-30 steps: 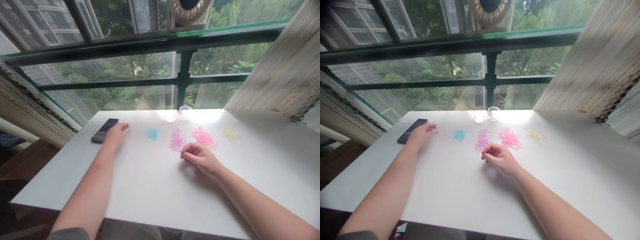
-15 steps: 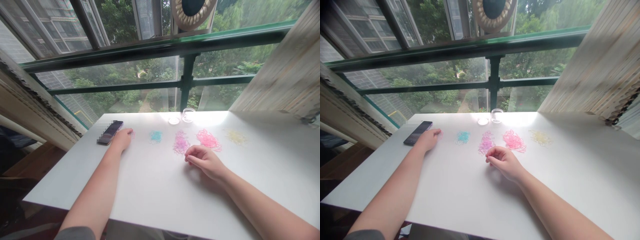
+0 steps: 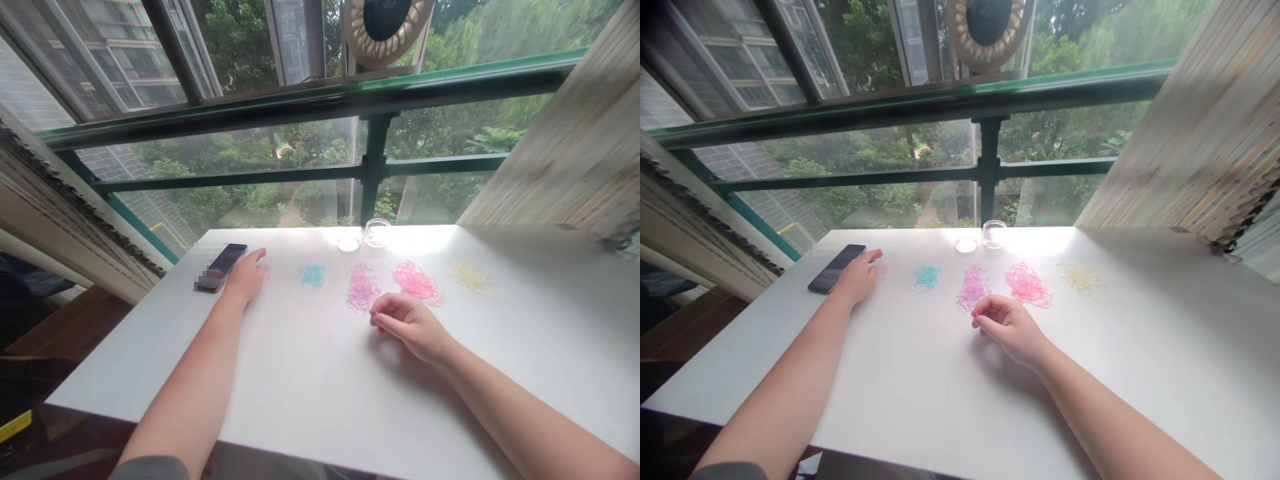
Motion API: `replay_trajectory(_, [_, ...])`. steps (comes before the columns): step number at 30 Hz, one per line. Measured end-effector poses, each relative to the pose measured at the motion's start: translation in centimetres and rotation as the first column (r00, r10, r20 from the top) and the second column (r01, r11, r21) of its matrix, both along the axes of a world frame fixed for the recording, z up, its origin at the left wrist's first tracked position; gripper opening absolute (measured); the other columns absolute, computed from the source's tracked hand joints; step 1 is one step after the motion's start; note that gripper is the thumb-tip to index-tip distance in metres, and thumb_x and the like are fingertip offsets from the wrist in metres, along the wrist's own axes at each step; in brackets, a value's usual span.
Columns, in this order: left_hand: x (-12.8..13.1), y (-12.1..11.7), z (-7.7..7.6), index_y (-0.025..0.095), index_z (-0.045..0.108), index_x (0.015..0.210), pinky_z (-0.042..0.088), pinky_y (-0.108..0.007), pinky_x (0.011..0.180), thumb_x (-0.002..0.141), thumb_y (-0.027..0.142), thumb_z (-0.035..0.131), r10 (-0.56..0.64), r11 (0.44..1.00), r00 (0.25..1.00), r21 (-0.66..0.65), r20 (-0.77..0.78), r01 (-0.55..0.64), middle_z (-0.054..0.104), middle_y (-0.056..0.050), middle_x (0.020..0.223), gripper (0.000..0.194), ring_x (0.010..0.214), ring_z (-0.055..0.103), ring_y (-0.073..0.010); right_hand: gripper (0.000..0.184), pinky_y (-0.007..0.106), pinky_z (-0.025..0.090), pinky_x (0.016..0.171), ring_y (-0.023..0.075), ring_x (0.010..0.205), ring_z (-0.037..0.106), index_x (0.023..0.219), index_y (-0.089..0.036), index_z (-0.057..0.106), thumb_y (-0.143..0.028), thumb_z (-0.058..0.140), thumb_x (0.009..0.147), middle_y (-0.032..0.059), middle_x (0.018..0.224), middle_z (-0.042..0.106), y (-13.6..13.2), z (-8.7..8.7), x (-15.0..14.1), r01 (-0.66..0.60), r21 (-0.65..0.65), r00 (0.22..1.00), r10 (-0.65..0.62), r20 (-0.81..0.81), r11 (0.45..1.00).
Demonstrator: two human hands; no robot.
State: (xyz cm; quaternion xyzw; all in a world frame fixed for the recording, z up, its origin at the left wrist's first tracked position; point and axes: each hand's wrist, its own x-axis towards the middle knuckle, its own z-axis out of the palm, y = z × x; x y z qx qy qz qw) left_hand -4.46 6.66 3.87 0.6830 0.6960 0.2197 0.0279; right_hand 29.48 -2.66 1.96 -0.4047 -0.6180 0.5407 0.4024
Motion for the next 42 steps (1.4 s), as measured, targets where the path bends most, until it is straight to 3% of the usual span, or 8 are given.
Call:
replay_trajectory(3, [1.7,-0.6,0.3,0.015,0.058,0.116,0.048,-0.03,0.087,0.081,0.024,0.047,-0.052,0.984,0.99,0.178,0.129,0.029,0.064,-0.009,0.116,0.038,0.104,0.06,-0.0207,0.005,0.027,0.045,0.058,0.0138,0.063,0.055,0.078,-0.02,0.061,-0.024,0.059,0.079,0.0025,0.072,0.062,0.0,-0.1,0.0,0.016,0.138,0.993,-0.032,0.117,0.99])
replay_trajectory(6, [5.4,-2.4,0.5,0.016,0.063,0.104,0.051,-0.027,0.068,0.081,0.032,0.052,-0.256,0.946,0.943,0.256,0.211,0.2,0.07,-0.007,0.098,0.03,0.083,0.065,-0.0176,0.006,0.028,0.045,0.058,0.0145,0.063,0.054,0.079,-0.021,0.064,-0.02,0.058,0.078,0.0028,0.071,0.06,0.0,-0.1,-0.2,-0.012,0.376,0.968,-0.083,0.237,0.927])
replay_trajectory(8, [8.4,-4.2,0.3,0.017,0.065,0.095,0.049,-0.026,0.063,0.08,0.033,0.056,-0.462,0.878,0.861,0.246,0.212,0.411,0.071,-0.006,0.089,0.024,0.074,0.064,-0.0158,0.007,0.029,0.046,0.059,0.0145,0.063,0.055,0.08,-0.021,0.065,-0.019,0.058,0.078,0.0032,0.071,0.06,-0.1,0.0,-0.3,-0.019,0.468,0.959,-0.115,0.257,0.884])
replay_trajectory(10, [11.0,-5.8,0.1,0.019,0.065,0.091,0.048,-0.026,0.059,0.077,0.034,0.061,-0.62,0.784,0.757,0.207,0.206,0.586,0.071,-0.005,0.085,0.021,0.072,0.064,-0.0156,0.008,0.029,0.048,0.061,0.0145,0.064,0.057,0.084,-0.021,0.063,-0.02,0.06,0.077,0.0028,0.072,0.062,0.0,0.0,-0.4,0.016,0.48,0.959,-0.149,0.242,0.877])
replay_trajectory(13, [13.3,-7.2,-0.3,0.021,0.065,0.092,0.048,-0.025,0.059,0.076,0.03,0.063,-0.723,0.691,0.66,0.178,0.206,0.701,0.071,-0.002,0.086,0.018,0.071,0.065,-0.0142,0.016,0.03,0.051,0.062,0.0146,0.064,0.06,0.089,-0.022,0.055,-0.021,0.063,0.075,0.0018,0.073,0.063,0.0,0.0,-0.5,0.069,0.426,0.969,-0.162,0.186,0.902])
replay_trajectory(25, [13.5,-7.2,-0.4,0.023,0.068,0.089,0.052,-0.024,0.06,0.081,0.024,0.058,-0.805,0.593,0.564,0.288,0.187,0.752,0.073,-0.002,0.08,0.013,0.066,0.066,-0.0126,0.021,0.029,0.052,0.061,0.0146,0.066,0.061,0.087,-0.021,0.048,-0.024,0.065,0.075,0.0013,0.072,0.061,-0.2,-0.4,-0.8,0.035,0.347,0.985,-0.091,0.146,0.937])
replay_trajectory(34, [13.4,-7.3,-0.3,0.022,0.068,0.082,0.049,-0.023,0.057,0.081,0.022,0.058,-0.786,0.615,0.593,0.324,0.175,0.719,0.071,-0.001,0.072,0.01,0.063,0.063,-0.0116,0.025,0.03,0.051,0.066,0.0147,0.068,0.059,0.093,-0.02,0.052,-0.02,0.066,0.073,0.0025,0.076,0.062,-0.3,0.3,-0.6,0.009,0.429,0.972,-0.108,0.208,0.903])
replay_trajectory(42, [13.2,-7.3,-0.3,0.02,0.066,0.078,0.043,-0.023,0.052,0.079,0.021,0.059,-0.786,0.613,0.588,0.358,0.189,0.704,0.069,-0.002,0.069,0.007,0.063,0.061,-0.0121,0.002,0.028,0.048,0.063,0.014,0.064,0.056,0.08,-0.02,0.06,-0.021,0.059,0.079,0.0026,0.071,0.061,-0.3,0.5,-0.5,0.007,0.511,0.96,-0.149,0.238,0.86])
